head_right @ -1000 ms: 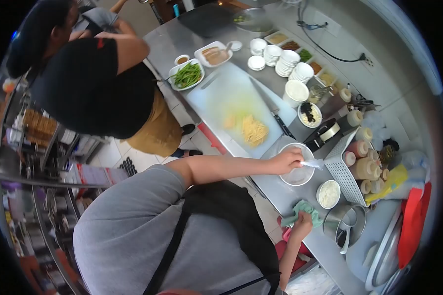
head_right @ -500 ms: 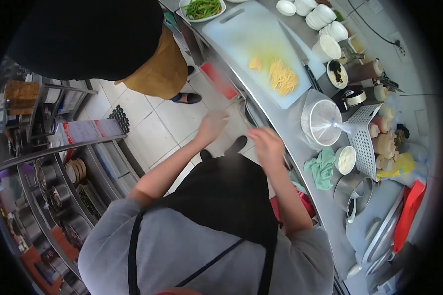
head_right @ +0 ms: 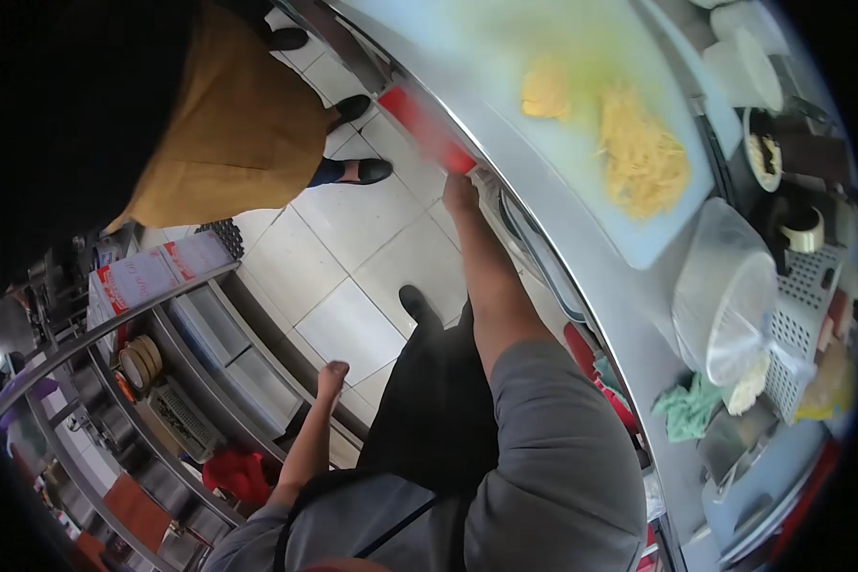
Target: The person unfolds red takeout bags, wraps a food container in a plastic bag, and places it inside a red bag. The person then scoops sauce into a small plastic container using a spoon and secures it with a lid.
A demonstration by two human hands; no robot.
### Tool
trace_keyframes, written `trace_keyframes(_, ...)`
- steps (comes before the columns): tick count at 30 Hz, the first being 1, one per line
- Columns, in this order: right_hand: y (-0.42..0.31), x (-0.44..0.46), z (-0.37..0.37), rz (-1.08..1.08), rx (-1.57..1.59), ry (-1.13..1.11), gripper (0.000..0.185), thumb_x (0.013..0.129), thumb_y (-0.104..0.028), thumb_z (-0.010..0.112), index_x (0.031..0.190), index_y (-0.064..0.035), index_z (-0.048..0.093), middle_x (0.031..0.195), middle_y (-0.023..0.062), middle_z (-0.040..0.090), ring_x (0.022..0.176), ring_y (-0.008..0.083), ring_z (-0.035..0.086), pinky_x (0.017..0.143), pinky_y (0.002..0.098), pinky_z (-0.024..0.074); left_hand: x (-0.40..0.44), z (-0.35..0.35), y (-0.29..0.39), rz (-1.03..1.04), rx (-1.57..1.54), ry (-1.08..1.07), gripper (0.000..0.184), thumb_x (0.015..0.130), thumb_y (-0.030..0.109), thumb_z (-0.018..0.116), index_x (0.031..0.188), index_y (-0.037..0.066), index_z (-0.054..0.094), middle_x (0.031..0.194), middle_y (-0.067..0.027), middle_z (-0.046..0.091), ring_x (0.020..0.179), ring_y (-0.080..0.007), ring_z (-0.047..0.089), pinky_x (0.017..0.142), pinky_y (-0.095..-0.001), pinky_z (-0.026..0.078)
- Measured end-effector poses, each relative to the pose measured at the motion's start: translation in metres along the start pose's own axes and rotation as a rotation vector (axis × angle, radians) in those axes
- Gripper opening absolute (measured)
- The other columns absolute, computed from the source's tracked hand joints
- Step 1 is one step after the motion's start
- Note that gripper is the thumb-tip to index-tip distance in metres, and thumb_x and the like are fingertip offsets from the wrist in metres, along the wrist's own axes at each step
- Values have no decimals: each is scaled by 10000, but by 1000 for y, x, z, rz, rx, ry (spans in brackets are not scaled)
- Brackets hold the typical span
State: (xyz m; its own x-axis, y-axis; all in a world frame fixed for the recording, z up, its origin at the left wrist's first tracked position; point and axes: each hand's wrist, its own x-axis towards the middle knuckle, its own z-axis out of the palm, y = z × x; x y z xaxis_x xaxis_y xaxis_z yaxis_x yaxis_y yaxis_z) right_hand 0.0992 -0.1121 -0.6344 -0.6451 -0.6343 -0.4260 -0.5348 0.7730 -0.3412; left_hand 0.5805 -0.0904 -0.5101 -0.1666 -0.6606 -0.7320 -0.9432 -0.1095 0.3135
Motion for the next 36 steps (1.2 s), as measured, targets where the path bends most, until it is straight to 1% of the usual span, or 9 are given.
trace_keyframes(9, -6, 10, 80, -10, -36, 28, 184, 703, -181, 542, 878, -136, 578, 866, 79, 594, 825, 242, 576, 675, 379, 462, -18, 29, -54, -163, 51, -99, 212, 698, 240, 612, 799, 53, 627, 765, -126, 626, 730, -245, 612, 655, -319, 471)
trace_keyframes(12, -42, -5, 30, -6, 115, 151, 193, 722, -209, 550, 896, -130, 567, 881, 73, 597, 809, 239, 572, 654, 397, 450, -10, 30, -28, -127, 41, -85, 208, 711, 235, 607, 807, 50, 618, 741, -114, 623, 724, -236, 608, 650, -318, 467)
trace_keyframes(14, -56, 0, 17, -117, 83, 767, 162, 727, -193, 556, 882, -144, 571, 827, 69, 590, 768, 230, 566, 647, 409, 435, -2, 28, -1, -107, 63, -65, 199, 722, 222, 603, 816, 47, 613, 737, -109, 621, 716, -233, 605, 643, -316, 466)
trace_keyframes(18, -44, 30, 6, -160, -139, 669, 125, 718, -143, 556, 842, -137, 567, 763, 76, 554, 762, 238, 546, 667, 379, 429, 20, 26, 17, 63, -144, -16, 163, 756, 179, 588, 840, 40, 601, 756, -97, 611, 683, -207, 589, 616, -298, 462)
trace_keyframes(21, -36, 40, 3, 58, 199, 476, 88, 714, -60, 519, 782, -109, 545, 723, 69, 516, 739, 215, 526, 669, 327, 420, 22, 27, 27, 155, -181, 14, 152, 763, 168, 583, 825, 30, 599, 752, -93, 602, 668, -192, 582, 600, -295, 461)
trace_keyframes(24, -42, 20, 91, -391, 841, 253, 113, 670, 43, 461, 688, -64, 492, 645, 9, 482, 609, 119, 474, 569, 269, 394, 4, 7, 90, 150, -111, 70, 335, 709, 184, 651, 991, 46, 535, 1012, -127, 524, 873, -247, 533, 718, -327, 439)
trace_keyframes(25, -58, -22, 79, -584, 1133, -374, 103, 660, 39, 497, 686, -60, 487, 635, 1, 464, 605, 104, 451, 569, 259, 383, -6, -3, 117, 242, -28, 139, 485, 674, 205, 690, 1090, 58, 488, 1125, -141, 468, 977, -279, 492, 786, -348, 418)
trace_keyframes(30, -107, -175, -73, -553, 876, -955, 153, 814, -169, 535, 836, -18, 515, 743, 19, 522, 733, 94, 494, 655, 247, 401, -62, -53, 239, 633, 353, 186, 896, 546, 255, 757, 1272, 80, 261, 1225, -160, 351, 1153, -338, 311, 969, -517, 182)
trace_keyframes(36, -123, -267, -243, -305, 1301, 416, 298, 713, -159, 659, 924, -75, 466, 935, 59, 476, 875, 148, 472, 716, 267, 394, -107, -120, 338, 645, -505, -179, 247, 731, 34, 612, 960, 8, 525, 817, -67, 586, 734, -130, 560, 604, -241, 460)
